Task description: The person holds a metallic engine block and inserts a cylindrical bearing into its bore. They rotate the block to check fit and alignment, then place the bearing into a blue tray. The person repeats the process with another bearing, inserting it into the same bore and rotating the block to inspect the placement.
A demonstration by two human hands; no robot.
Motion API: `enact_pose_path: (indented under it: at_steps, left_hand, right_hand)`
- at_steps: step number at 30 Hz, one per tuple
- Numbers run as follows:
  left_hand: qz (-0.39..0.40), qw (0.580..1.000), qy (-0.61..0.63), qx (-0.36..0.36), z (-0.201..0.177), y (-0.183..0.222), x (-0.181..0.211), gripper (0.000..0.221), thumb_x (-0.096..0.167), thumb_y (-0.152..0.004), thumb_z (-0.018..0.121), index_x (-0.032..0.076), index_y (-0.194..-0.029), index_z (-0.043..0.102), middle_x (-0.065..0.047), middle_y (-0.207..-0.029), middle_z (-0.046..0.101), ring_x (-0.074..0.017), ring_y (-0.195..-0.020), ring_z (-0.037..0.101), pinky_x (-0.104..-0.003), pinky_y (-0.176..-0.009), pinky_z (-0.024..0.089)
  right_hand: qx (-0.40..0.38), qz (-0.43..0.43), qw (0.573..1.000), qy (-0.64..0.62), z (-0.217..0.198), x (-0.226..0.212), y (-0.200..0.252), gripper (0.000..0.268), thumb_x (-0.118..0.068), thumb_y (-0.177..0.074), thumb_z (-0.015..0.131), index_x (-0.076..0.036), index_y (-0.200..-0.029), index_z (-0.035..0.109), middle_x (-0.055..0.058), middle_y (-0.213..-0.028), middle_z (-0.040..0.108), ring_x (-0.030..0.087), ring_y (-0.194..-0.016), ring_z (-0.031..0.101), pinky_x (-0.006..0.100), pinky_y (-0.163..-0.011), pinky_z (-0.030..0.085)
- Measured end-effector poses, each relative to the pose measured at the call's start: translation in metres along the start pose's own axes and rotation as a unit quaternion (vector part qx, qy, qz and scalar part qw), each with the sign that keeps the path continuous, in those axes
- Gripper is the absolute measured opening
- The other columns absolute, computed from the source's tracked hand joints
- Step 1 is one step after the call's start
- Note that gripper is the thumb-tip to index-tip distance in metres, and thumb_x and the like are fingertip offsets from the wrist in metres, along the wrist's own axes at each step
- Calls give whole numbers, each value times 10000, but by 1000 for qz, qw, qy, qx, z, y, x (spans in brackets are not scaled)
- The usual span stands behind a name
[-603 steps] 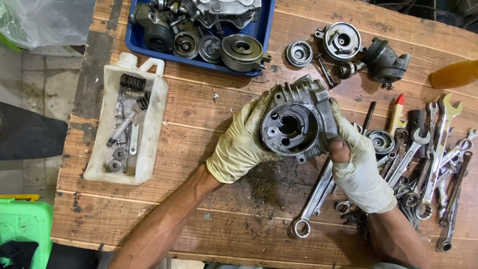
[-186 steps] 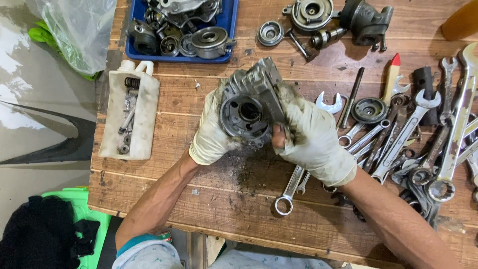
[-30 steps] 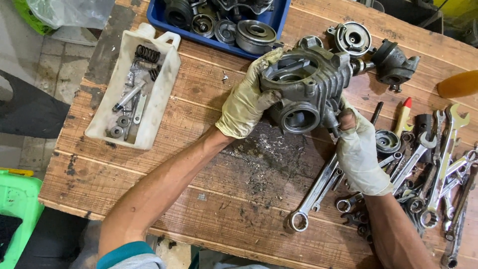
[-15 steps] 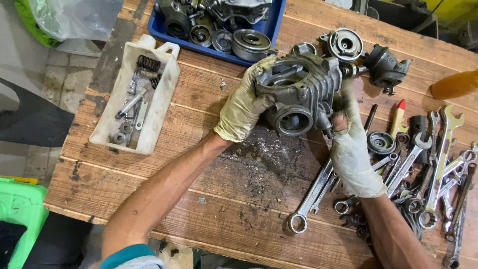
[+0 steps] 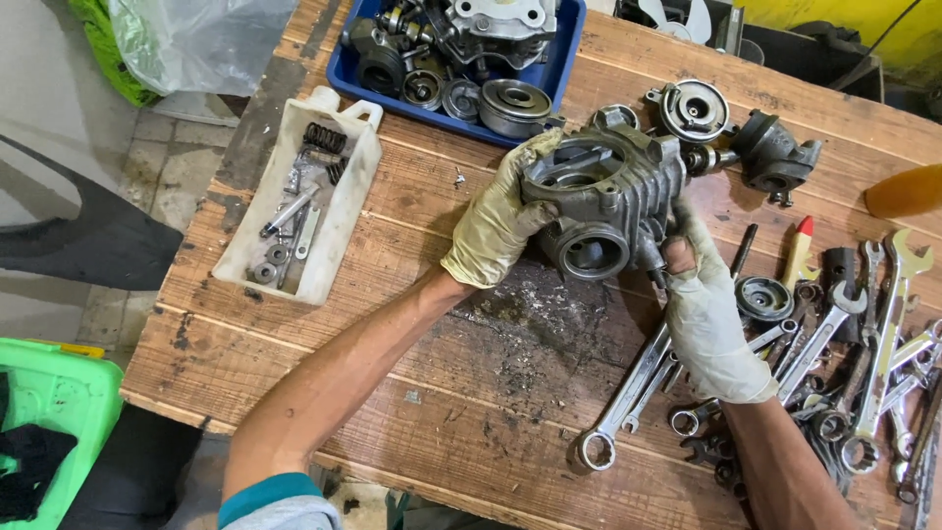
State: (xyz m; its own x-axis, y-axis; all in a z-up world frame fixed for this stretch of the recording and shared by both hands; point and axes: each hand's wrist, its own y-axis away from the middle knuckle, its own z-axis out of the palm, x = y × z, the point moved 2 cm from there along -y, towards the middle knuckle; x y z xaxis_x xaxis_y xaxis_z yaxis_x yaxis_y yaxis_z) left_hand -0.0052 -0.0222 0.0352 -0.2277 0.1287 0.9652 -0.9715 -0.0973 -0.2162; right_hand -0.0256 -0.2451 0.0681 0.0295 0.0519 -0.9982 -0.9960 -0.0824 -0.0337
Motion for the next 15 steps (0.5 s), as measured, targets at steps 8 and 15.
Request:
enact_pose_path:
  at_steps: [8, 15]
  left_hand:
    - [-8, 1000, -10, -6, 0, 0, 4, 721, 450, -875, 833, 232, -1490, 528, -109, -1422, 657, -261, -1366, 581, -467, -1161, 481]
    - [11, 1000, -1, -11, -1, -3, -6, 719, 440, -888, 837, 211, -1491, 520, -117, -1427, 650, -234, -1360, 578, -462, -1172, 476]
  right_hand:
    - [0, 18, 1000, 14, -11, 19, -4, 464, -296, -1058, 564, -86, -1472, 544, 112, -1331, 655, 167, -1177, 642, 361, -1069, 540]
    - [-16, -3, 1000, 24, -20, 32, -10, 483, -307, -1066, 546, -61, -1481, 534, 109, -1340, 651, 163, -1159, 644, 373, -1058, 552]
